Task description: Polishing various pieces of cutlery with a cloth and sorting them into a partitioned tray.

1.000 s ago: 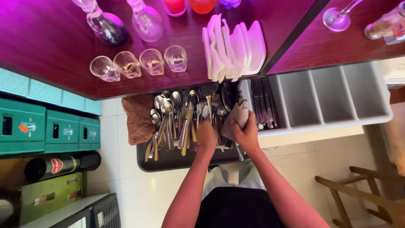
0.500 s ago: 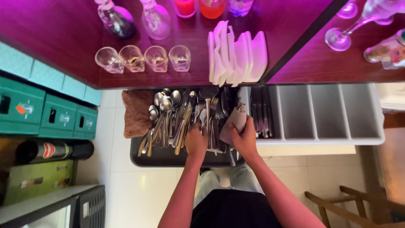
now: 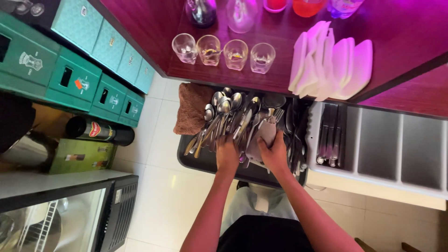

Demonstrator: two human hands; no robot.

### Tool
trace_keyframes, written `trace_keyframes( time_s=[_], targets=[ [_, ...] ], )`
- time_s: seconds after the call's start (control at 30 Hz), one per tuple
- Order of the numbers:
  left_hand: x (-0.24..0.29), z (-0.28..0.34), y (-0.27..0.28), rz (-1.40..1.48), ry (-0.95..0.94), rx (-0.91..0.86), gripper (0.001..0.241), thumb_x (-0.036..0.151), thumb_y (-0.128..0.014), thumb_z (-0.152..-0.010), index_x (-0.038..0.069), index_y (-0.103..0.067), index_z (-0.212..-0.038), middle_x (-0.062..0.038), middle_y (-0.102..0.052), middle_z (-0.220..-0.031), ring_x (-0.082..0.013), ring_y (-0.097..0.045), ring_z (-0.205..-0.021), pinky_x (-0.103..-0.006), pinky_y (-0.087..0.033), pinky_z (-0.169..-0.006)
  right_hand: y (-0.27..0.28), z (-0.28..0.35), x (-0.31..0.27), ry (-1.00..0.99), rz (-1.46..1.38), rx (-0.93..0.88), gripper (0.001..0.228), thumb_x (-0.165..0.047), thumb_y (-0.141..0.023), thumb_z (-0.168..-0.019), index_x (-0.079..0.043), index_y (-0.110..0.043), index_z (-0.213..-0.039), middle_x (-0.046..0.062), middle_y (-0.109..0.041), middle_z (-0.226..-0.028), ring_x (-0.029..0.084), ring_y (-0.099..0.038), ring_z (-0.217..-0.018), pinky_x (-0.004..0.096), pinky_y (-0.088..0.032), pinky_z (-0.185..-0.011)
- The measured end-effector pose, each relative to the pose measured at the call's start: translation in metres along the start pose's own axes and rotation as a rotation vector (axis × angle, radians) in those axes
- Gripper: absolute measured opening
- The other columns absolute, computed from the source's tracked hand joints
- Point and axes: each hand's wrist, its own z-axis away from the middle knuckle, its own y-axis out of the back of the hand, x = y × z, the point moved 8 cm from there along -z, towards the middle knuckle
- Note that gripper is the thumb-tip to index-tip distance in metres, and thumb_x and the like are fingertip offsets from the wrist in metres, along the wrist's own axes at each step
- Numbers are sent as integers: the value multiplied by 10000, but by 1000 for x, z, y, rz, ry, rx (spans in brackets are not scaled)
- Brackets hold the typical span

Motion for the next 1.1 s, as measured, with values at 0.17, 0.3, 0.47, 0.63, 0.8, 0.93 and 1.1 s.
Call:
trace_keyframes(
  time_s=[0.17, 0.3, 0.47, 0.63, 0.8, 0.93, 1.1],
  targets=[
    [27, -22, 22, -74, 57, -145, 321, 142, -740, -801, 33, -679, -1098, -202, -630, -1148, -442, -540, -1164, -503, -523, -912, -13, 0, 0, -47, -11, 57, 429, -257, -751, -884, -16, -484, -1117, 163, -666, -851, 262, -653, -702, 399, -534, -652],
    [19, -29, 11, -120, 121, -264, 299, 115, -737, -772, 9, -643, -1035, -224, -640, -1120, -440, -570, -1137, -492, -558, -853, -16, -2, 12, -54, 2, 111, 490, -271, -754, -854, -20, -487, -1179, 178, -698, -922, 288, -718, -802, 406, -559, -701],
    [11, -32, 2, -15, 121, -318, 162, 95, -666, -865, 16, -641, -1005, -238, -687, -1003, -454, -659, -1002, -535, -545, -848, -12, 1, 24, -165, 77, 130, 503, -268, -753, -875, -7, -494, -1217, 222, -705, -963, 346, -723, -843, 431, -560, -747],
    [14, -35, 8, 67, 72, -262, 102, 110, -634, -914, 11, -651, -934, -257, -680, -958, -482, -661, -913, -573, -519, -807, -2, 4, 17, -114, 23, 194, 546, -259, -748, -868, -14, -496, -1286, 213, -708, -1034, 330, -731, -900, 422, -567, -766],
    [40, -40, 46, 177, -13, -181, 123, 84, -615, -921, 9, -605, -1019, -323, -602, -994, -532, -628, -821, -593, -502, -674, -10, 6, 38, -111, -366, 128, 421, -229, -608, -1019, -15, -508, -1367, 175, -643, -1260, 249, -591, -1134, 354, -489, -971],
    [54, -29, 53, 213, -51, -207, 156, 99, -585, -964, 23, -554, -1098, -287, -665, -891, -509, -651, -792, -599, -496, -692, -15, 14, 27, -324, -734, -28, 461, -302, -474, -1054, -80, -467, -1458, 69, -620, -1343, 170, -580, -1219, 297, -453, -1043],
    [103, -11, 75, 480, -27, -329, 289, 61, -575, -913, 34, -609, -1199, -281, -695, -828, -464, -693, -797, -532, -530, -666, 10, 16, 14, -236, -842, 205, 560, -356, -412, -1103, 2, -411, -1533, 103, -576, -1390, 185, -559, -1221, 327, -456, -1062]
  ],
)
